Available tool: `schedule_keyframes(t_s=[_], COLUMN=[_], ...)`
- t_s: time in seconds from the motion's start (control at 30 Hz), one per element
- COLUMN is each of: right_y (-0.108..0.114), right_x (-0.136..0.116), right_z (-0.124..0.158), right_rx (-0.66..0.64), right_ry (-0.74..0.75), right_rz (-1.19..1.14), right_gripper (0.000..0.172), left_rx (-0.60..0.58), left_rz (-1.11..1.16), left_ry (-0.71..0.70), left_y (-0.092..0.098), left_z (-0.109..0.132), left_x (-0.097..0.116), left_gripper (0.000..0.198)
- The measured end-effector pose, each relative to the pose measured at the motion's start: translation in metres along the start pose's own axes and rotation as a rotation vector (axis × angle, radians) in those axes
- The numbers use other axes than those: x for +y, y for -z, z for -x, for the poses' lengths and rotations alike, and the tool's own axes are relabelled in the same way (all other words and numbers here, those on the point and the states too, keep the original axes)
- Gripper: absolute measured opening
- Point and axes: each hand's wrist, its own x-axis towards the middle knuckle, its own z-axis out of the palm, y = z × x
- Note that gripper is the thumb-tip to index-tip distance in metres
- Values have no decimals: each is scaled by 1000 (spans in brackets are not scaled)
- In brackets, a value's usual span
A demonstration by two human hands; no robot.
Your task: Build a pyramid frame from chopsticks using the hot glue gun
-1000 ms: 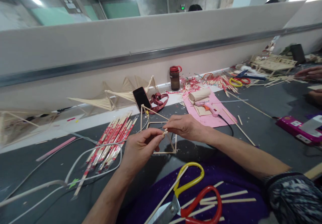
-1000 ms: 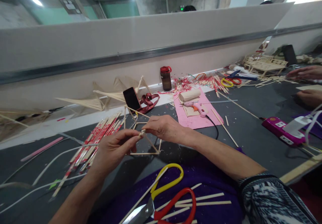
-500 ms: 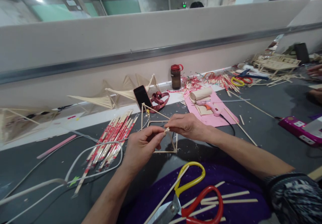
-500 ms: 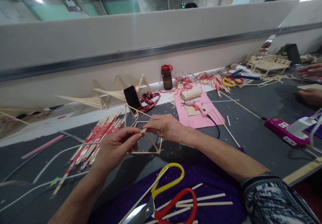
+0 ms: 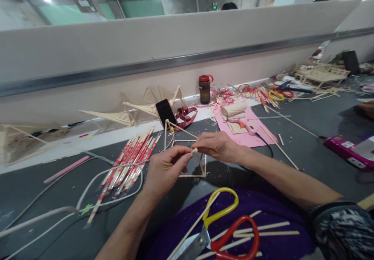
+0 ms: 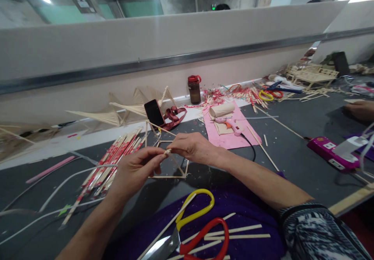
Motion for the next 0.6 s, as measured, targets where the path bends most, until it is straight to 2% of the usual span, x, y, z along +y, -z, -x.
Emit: schedule_keyframes(t_s=[0.33,0.6], right_y=[3,18], right_x=[-5,-9], right_z=[-2,-3], right_rx=[-16,81], right_ry=[-13,-2], right_rz=[47,20], right_gripper=[21,23], left_rx=[4,11], left_rz=[1,33], left_ry=[-8,11], left_y=[1,0], left_z=[1,2], left_x=[1,2], left_gripper=[18,20])
